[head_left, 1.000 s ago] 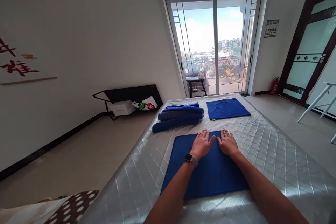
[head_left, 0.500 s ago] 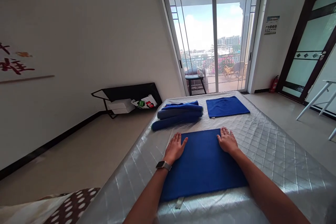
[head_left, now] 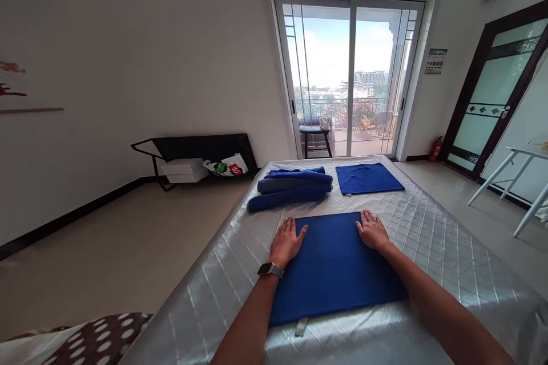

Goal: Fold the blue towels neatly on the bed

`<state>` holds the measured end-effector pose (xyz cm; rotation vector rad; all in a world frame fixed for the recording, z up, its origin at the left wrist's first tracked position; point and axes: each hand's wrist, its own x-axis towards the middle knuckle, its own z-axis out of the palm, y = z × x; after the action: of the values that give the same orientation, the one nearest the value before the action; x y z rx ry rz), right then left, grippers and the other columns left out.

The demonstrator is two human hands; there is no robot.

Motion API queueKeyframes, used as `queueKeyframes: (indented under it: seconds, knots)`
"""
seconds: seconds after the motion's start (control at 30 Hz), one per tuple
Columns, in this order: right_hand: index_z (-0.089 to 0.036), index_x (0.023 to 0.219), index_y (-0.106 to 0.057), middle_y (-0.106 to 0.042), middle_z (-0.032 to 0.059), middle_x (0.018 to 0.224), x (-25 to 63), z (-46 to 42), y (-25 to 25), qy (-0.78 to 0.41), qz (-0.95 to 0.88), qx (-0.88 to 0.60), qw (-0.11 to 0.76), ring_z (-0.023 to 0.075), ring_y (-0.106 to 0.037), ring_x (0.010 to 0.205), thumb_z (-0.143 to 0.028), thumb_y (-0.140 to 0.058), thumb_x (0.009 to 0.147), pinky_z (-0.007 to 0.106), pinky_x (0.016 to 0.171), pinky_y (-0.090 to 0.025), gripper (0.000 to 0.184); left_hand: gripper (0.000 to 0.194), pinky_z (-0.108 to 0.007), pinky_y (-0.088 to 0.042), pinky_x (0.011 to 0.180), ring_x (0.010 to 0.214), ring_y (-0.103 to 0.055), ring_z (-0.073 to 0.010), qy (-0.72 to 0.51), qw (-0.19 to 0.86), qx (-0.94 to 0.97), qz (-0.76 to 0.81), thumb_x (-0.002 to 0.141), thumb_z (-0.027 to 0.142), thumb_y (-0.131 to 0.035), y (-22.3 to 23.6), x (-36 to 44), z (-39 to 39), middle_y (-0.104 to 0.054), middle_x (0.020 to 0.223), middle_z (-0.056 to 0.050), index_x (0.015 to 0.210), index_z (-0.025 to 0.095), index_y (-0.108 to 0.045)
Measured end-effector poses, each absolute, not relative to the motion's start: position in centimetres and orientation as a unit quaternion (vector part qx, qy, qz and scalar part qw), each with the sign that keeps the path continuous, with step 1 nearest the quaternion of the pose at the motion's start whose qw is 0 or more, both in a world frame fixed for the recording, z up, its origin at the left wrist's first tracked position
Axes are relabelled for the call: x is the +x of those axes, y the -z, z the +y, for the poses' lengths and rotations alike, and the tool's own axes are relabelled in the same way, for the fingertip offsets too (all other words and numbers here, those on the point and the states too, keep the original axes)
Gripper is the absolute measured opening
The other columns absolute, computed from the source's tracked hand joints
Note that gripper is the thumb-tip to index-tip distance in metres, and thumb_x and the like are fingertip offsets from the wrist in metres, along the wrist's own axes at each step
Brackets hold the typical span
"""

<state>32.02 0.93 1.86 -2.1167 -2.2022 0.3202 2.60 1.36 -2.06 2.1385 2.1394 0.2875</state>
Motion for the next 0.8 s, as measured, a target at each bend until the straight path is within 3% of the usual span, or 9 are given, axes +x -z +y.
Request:
queueKeyframes:
  seconds: [0.33, 0.53, 0.6, 0.73, 0.8]
  knots:
    - [-0.008, 0.161, -0.017, -0.018, 0.0102, 0.168, 32.1, 1.0, -1.7, -0.117, -0.713, -0.69, 0.039, 0.017, -0.008, 0.155, -0.041, -0.018, 0.104, 0.036, 0.124, -0.004, 0.065, 0.089, -0.043, -0.022, 0.123, 0.152, -0.024, -0.0299, -0.036, 0.025, 0.706, 0.707, 0.097, 0.067, -0.016, 1.6, 2.6, 1.7, -0.026, 0.163, -0.019, 0.154, 0.002, -0.031]
    - [-0.007, 0.16, -0.018, -0.018, 0.0101, 0.167, 32.1, 1.0, -1.5, -0.124, -0.713, -0.688, 0.058, 0.0171, -0.009, 0.155, -0.04, -0.02, 0.104, 0.037, 0.124, -0.004, 0.065, 0.091, -0.059, -0.028, 0.117, 0.144, -0.038, -0.0427, -0.027, -0.01, 0.714, 0.699, 0.097, 0.067, -0.016, -0.2, 5.4, 3.7, -0.042, 0.151, -0.032, 0.145, -0.005, -0.045]
    - [-0.008, 0.16, -0.019, -0.018, 0.0104, 0.167, 32.1, 1.0, -1.5, -0.126, -0.713, -0.687, 0.061, 0.0177, -0.009, 0.155, -0.04, -0.02, 0.104, 0.037, 0.124, -0.004, 0.065, 0.085, -0.056, -0.027, 0.119, 0.145, -0.037, -0.0398, -0.042, -0.016, 0.749, 0.661, 0.099, 0.063, -0.016, -0.1, 8.8, 4.1, -0.042, 0.153, -0.028, 0.146, -0.001, -0.046]
    - [-0.008, 0.16, -0.022, -0.021, 0.0121, 0.167, 32.3, 1.1, -1.2, -0.112, -0.722, -0.679, 0.063, 0.0191, -0.012, 0.155, -0.036, -0.024, 0.103, 0.039, 0.124, -0.007, 0.063, 0.066, -0.042, -0.029, 0.121, 0.148, -0.036, -0.0247, -0.074, -0.005, 0.833, 0.548, 0.104, 0.053, -0.017, 1.4, 16.9, 3.6, -0.047, 0.155, -0.013, 0.151, 0.016, -0.044]
    - [-0.01, 0.16, -0.024, -0.022, 0.0119, 0.166, 32.4, 1.1, -1.1, -0.102, -0.73, -0.673, 0.06, 0.0192, -0.012, 0.155, -0.033, -0.026, 0.102, 0.039, 0.124, -0.009, 0.062, 0.062, -0.04, -0.028, 0.122, 0.149, -0.034, -0.021, -0.087, 0.0, 0.853, 0.515, 0.105, 0.048, -0.014, 2.2, 19.1, 3.2, -0.045, 0.157, -0.009, 0.152, 0.019, -0.042]
